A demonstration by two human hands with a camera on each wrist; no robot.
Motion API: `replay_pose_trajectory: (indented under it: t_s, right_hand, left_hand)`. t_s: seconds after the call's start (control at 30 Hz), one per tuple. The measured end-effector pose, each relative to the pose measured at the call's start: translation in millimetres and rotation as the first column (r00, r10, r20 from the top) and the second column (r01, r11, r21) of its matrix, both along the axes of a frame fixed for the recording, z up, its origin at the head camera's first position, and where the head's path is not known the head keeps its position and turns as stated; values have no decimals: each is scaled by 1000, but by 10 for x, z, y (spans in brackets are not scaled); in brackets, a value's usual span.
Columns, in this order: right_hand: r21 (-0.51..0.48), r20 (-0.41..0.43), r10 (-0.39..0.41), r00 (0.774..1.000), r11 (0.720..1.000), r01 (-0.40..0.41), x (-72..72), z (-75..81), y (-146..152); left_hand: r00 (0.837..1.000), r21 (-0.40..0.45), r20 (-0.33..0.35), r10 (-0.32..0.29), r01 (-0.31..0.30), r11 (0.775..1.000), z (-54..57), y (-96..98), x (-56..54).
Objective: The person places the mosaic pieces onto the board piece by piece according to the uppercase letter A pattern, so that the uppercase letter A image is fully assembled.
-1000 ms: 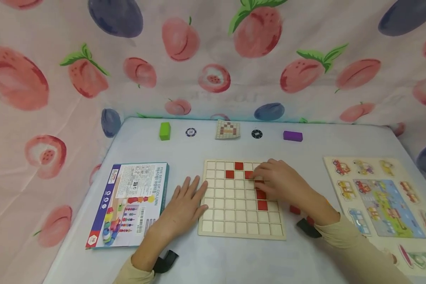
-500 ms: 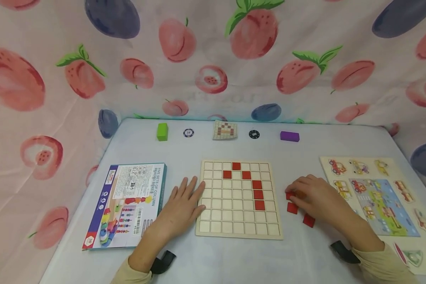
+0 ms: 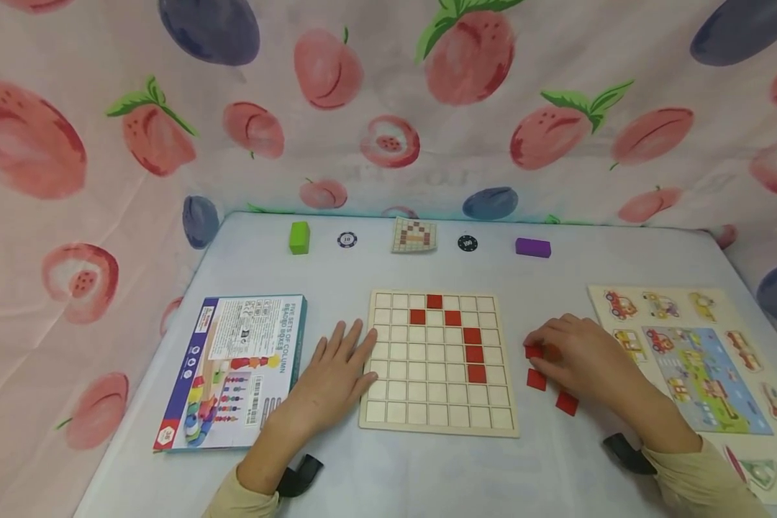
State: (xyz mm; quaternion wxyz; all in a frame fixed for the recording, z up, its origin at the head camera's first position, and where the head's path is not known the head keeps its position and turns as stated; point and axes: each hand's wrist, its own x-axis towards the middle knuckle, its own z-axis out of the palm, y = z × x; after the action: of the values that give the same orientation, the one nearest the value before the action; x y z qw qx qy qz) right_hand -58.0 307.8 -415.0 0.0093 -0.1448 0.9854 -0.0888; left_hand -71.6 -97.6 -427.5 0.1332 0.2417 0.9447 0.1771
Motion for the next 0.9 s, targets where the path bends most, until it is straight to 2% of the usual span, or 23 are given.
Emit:
replay_pose_trajectory:
  t_s: [0.17,0.37,0.6,0.9]
  right_hand:
    - [1,-39,17,999,1000,-17,-42,-2,-55]
    - [-56,-76,70,995,996,-75,-149,41,-269]
    - [-108,-110,193,975,973,-205,-384,66,-732]
    - [-154,-54,309,949,937,-314,-648,93,-1403]
  left_hand:
    - [1000,2,2,-3,3,1000,-2,-4,-5]
    - [1000,5,7,-4,3,1000,-4,-11,-7]
    - [1000,-1,6,-5,5,1000,5,-19,-16]
    - [1000,-15,19,2,-2,1000,-4,-19,-18]
